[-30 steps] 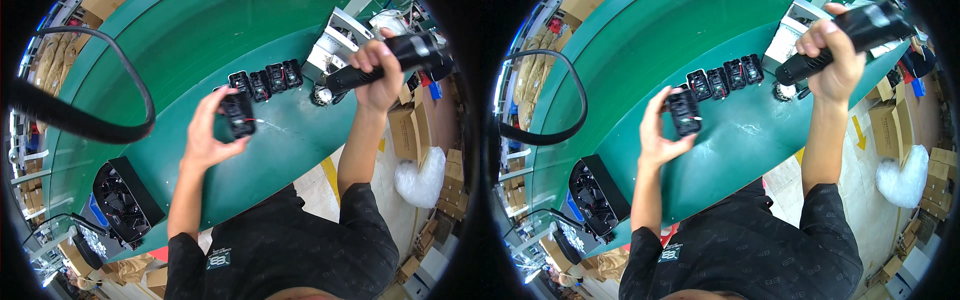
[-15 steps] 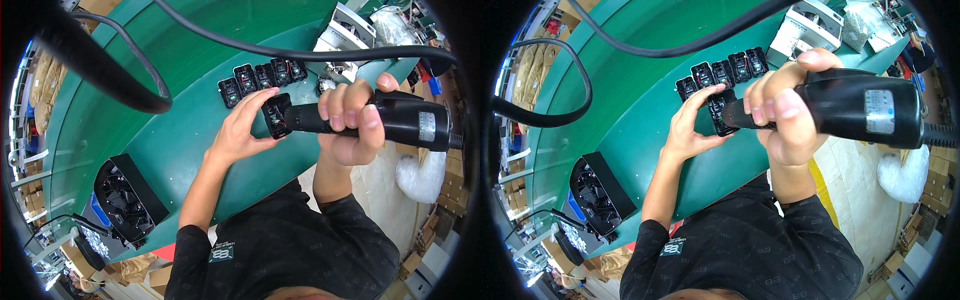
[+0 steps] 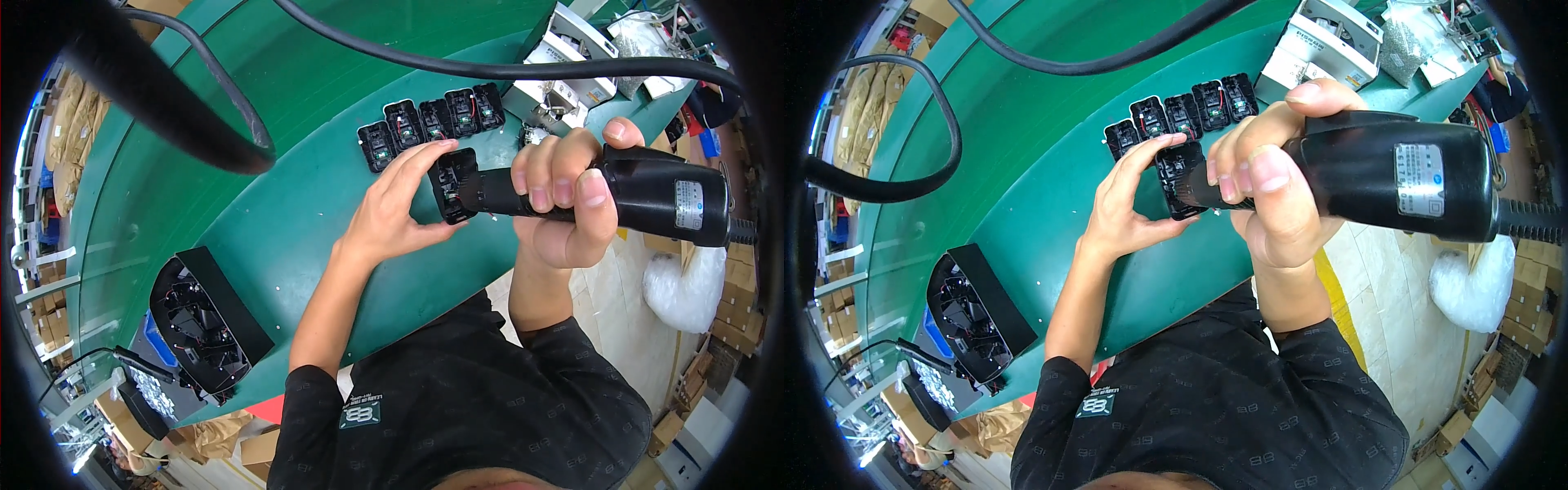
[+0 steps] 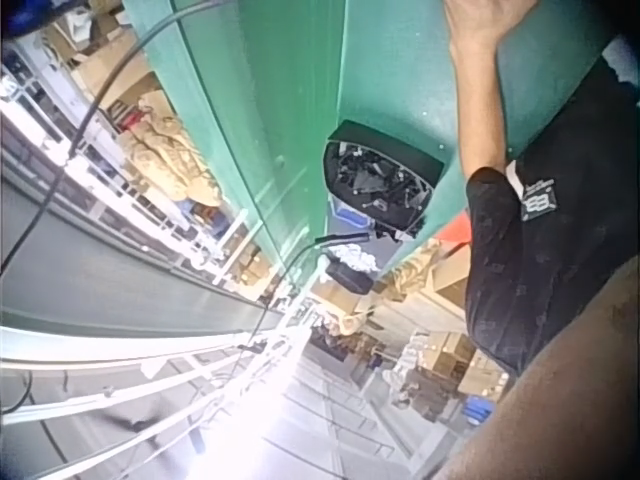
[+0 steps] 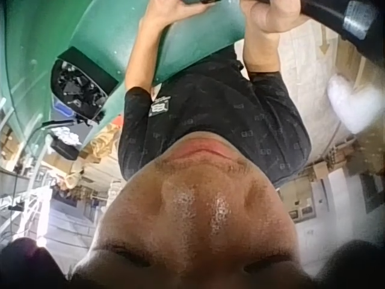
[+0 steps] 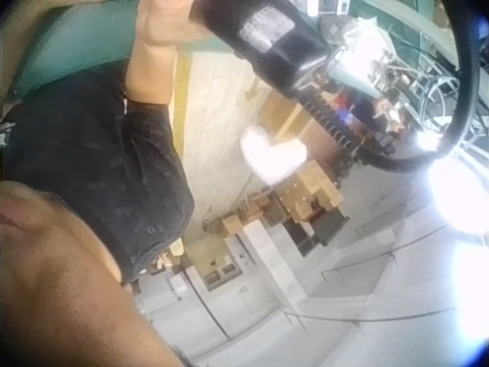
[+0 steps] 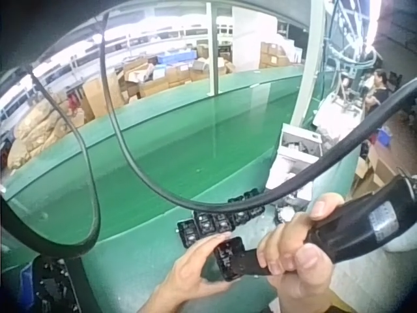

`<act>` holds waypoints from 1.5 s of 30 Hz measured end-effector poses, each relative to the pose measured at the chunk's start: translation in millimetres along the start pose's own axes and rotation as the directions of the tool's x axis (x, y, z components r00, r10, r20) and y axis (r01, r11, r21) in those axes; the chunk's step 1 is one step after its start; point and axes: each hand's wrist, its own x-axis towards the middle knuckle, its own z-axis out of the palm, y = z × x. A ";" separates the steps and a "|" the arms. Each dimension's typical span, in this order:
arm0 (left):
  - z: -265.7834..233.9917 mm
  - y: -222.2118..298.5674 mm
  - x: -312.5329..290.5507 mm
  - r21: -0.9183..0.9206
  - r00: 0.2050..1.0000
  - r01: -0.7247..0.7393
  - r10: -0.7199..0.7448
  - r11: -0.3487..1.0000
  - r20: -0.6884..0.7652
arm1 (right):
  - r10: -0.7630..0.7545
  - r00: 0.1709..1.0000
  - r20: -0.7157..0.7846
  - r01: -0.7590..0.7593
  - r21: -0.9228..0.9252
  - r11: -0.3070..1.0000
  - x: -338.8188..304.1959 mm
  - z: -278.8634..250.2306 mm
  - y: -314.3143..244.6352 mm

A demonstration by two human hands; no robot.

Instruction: The person fastens internal components inside plastic electronic housings using an electric screwdriver on an assembly line.

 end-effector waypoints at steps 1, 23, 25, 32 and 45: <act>-0.5 0.0 0.0 -0.006 1.000 0.002 -0.002 1.000 0.011 | 0.000 1.000 0.007 0.000 0.004 1.000 -0.2 -0.2 0.4; 3.0 -3.6 0.7 0.008 0.999 -0.034 0.034 0.999 0.001 | 0.009 1.000 0.015 -0.009 -0.012 1.000 -6.3 -1.6 7.8; 3.4 -3.2 0.4 0.049 1.000 -0.004 0.003 0.999 0.003 | 0.024 1.000 0.005 -0.024 -0.025 0.999 -8.2 -2.8 10.1; 8.6 -2.5 -3.4 0.036 0.998 0.068 -0.068 0.997 0.003 | 0.079 0.996 0.039 -0.075 -0.095 0.993 -10.5 -11.3 7.6; 20.6 -3.7 -0.3 0.069 0.990 -0.045 0.053 0.997 -0.130 | -0.116 0.991 -0.073 0.116 -0.004 0.993 -26.1 -8.9 6.4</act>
